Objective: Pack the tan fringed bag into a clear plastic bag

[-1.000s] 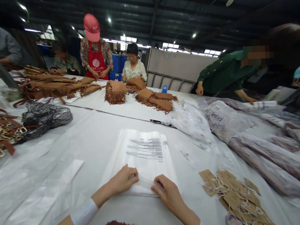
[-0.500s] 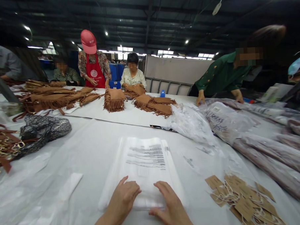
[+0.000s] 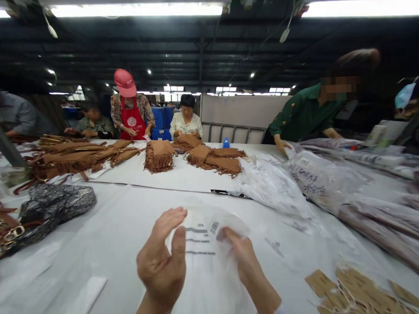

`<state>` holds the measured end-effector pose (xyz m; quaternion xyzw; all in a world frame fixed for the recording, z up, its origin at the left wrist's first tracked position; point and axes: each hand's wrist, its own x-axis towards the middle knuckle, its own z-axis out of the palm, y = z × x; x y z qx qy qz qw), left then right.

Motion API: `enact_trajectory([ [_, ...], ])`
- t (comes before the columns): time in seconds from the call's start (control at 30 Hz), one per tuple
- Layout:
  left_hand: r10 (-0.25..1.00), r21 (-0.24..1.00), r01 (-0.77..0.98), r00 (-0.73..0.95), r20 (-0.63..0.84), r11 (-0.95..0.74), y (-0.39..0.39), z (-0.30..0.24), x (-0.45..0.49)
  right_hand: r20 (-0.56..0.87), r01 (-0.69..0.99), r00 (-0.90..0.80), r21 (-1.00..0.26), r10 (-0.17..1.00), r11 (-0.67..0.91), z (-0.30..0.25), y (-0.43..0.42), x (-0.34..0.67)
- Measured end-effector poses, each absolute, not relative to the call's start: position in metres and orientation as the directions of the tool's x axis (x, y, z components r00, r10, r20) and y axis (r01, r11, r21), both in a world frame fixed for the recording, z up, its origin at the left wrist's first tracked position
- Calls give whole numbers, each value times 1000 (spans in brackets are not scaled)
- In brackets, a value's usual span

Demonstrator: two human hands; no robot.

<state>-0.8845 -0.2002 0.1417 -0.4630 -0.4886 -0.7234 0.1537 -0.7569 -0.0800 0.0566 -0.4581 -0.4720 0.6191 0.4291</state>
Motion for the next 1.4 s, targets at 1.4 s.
enact_trajectory([
  [1.4, 861, 731, -655, -468, -197, -189, -174, 111, -960, -108, -206, -606, -936, 788, -286, 103, -79, -714],
])
